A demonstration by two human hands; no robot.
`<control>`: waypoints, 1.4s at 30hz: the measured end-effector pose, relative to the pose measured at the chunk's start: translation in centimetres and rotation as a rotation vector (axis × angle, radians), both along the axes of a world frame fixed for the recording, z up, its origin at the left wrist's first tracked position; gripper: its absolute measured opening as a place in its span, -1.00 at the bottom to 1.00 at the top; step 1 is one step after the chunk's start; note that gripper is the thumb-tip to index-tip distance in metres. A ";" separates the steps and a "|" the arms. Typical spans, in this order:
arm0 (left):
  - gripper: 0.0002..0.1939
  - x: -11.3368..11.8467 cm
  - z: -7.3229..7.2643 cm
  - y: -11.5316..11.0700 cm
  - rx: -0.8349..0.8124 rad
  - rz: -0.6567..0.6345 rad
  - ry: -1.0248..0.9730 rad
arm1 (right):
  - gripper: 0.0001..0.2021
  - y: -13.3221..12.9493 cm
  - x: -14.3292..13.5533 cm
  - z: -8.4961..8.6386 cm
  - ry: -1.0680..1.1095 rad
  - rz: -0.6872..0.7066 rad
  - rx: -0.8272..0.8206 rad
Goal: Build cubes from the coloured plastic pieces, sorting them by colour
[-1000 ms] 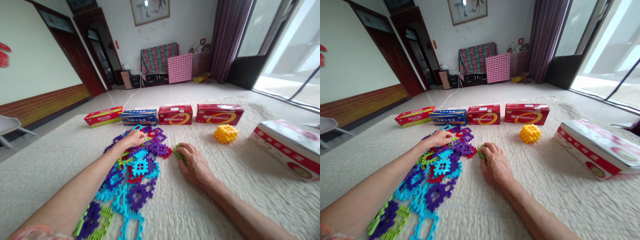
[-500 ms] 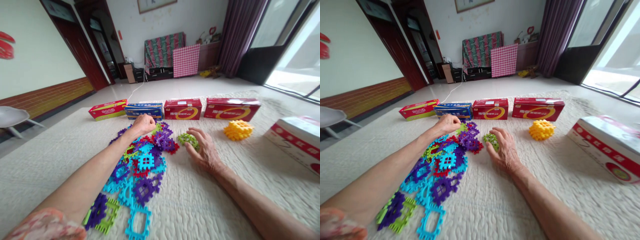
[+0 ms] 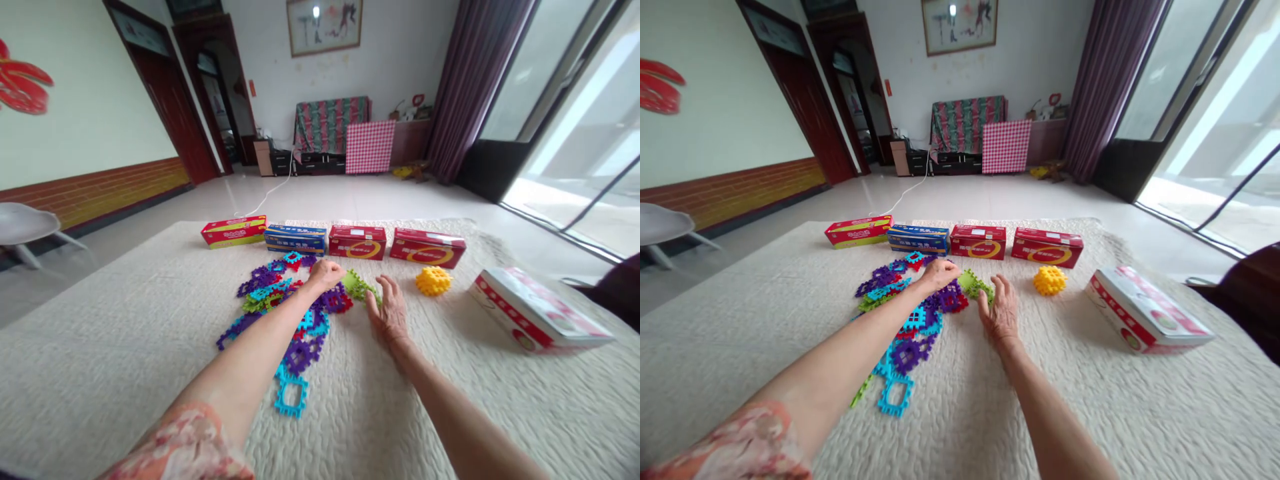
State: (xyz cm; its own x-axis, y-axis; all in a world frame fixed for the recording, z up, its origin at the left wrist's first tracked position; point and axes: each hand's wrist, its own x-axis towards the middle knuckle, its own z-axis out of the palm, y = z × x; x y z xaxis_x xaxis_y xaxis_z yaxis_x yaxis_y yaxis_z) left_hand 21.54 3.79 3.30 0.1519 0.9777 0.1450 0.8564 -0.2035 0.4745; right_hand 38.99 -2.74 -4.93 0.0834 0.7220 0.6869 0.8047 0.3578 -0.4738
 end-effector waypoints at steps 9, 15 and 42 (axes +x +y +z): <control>-0.64 -14.3 0.0 -6.1 0.125 0.296 0.135 | -0.61 -4.8 -1.7 0.8 -0.402 0.032 -0.282; -0.71 -23.5 -4.6 -10.3 0.183 0.372 0.176 | -0.55 -5.6 -2.6 1.0 -0.438 -0.140 -0.457; -0.61 -18.5 -9.5 -9.7 0.322 0.295 0.011 | -0.66 -5.2 -2.3 0.7 -0.434 -0.104 -0.316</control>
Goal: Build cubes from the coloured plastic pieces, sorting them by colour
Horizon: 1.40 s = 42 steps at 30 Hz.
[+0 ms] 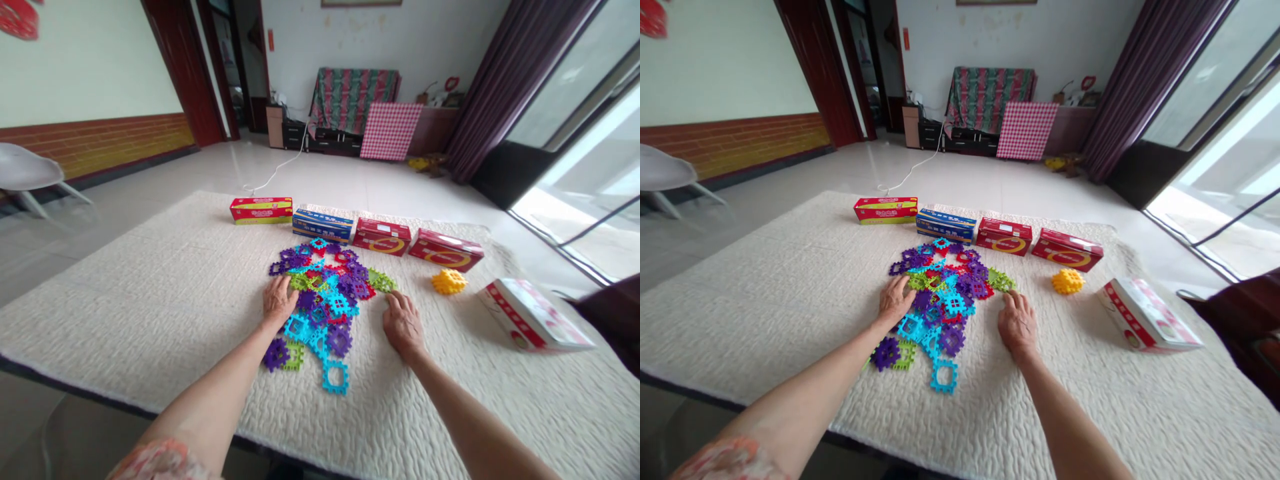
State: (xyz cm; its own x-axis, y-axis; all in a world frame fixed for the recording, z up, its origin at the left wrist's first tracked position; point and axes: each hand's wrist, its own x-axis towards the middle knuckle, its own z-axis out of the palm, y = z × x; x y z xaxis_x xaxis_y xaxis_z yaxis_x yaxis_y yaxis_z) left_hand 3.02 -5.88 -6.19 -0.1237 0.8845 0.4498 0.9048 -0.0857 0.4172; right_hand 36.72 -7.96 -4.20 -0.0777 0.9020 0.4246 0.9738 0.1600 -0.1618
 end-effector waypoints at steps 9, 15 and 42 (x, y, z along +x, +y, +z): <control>-0.57 -0.7 -0.5 1.5 0.068 -0.091 -0.021 | -0.66 0.2 0.2 -0.4 0.005 -0.005 0.009; -0.54 -0.8 -0.3 1.4 0.023 -0.236 -0.039 | -0.68 0.3 0.0 -0.1 0.003 -0.015 0.008; -0.59 -5.5 4.6 -11.5 -0.173 -0.292 -0.111 | -0.74 -12.0 -15.0 4.2 0.192 0.703 -0.148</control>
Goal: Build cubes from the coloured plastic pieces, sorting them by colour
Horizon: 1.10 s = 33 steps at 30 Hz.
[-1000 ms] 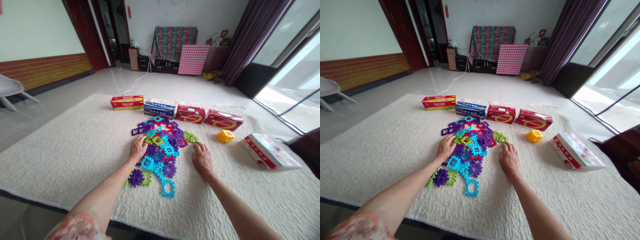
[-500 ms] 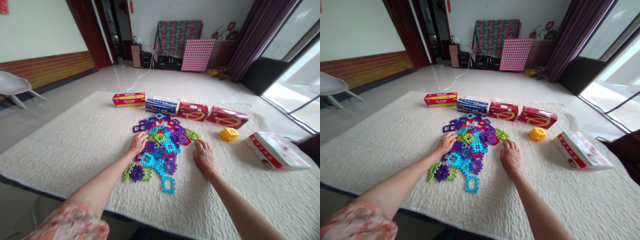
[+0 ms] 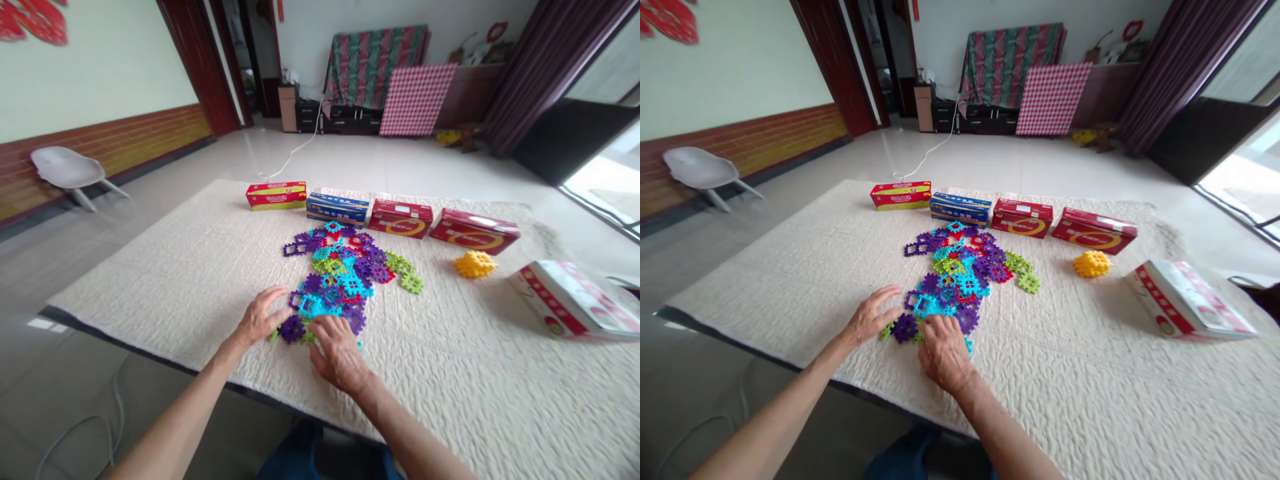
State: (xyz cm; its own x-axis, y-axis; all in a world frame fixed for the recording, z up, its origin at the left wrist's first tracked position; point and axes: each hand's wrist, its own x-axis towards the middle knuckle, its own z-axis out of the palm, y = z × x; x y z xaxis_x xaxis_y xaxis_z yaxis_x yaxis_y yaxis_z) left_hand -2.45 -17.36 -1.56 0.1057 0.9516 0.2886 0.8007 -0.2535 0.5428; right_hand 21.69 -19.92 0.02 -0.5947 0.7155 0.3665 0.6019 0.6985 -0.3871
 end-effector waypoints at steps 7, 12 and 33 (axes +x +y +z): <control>-0.44 2.0 -1.8 -4.6 -0.078 -0.063 0.085 | -0.78 -0.7 -3.3 -0.4 -0.232 -0.188 -0.038; -0.61 2.4 -2.8 -3.6 0.053 -0.006 0.091 | -0.84 -0.1 -3.2 -1.4 -0.207 -0.190 0.045; -0.53 9.0 1.4 6.3 0.122 0.033 0.047 | -0.70 9.3 5.8 -0.6 0.496 -0.599 -0.241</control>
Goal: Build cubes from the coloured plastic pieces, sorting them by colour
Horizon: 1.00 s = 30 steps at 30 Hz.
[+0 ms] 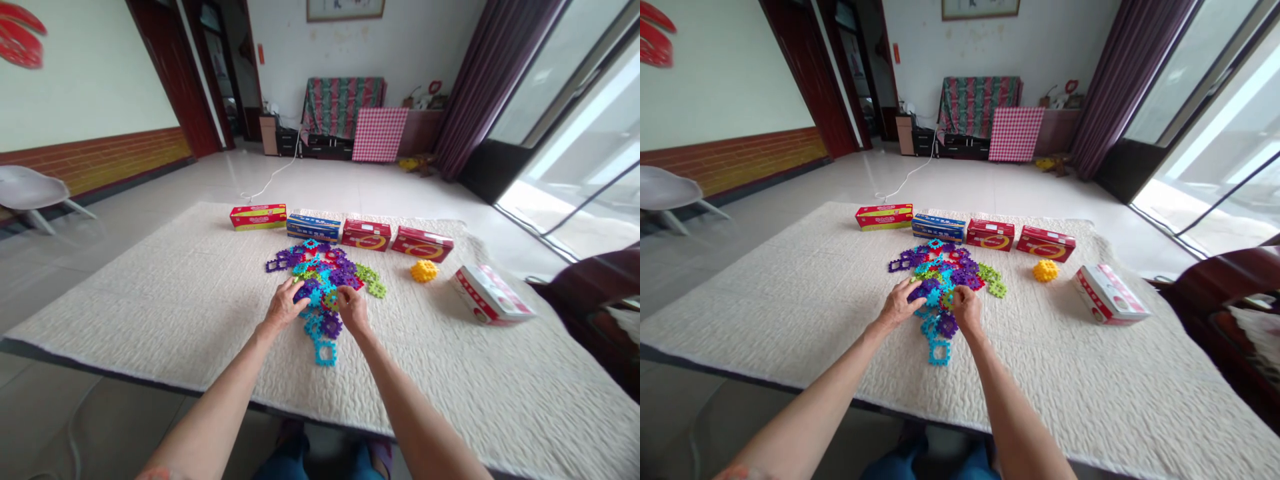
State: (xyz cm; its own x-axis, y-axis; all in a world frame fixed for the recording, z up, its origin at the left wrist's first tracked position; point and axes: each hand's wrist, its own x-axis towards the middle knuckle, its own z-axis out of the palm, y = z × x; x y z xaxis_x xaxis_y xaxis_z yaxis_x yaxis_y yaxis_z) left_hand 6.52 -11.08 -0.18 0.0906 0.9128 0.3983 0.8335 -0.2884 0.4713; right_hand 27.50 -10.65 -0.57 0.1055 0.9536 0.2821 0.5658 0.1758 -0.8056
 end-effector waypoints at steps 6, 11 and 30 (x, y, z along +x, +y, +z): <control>-0.60 1.2 -0.5 -1.8 -0.005 -0.050 0.064 | -0.68 -1.7 0.3 -1.1 0.114 -0.079 -0.003; -0.59 2.5 0.2 0.2 0.016 -0.174 0.134 | -0.67 1.0 0.1 -0.9 0.104 -0.067 0.018; -0.56 3.9 -4.8 -1.5 0.108 -0.162 0.142 | -0.65 -7.1 0.8 -2.5 -0.521 0.195 0.110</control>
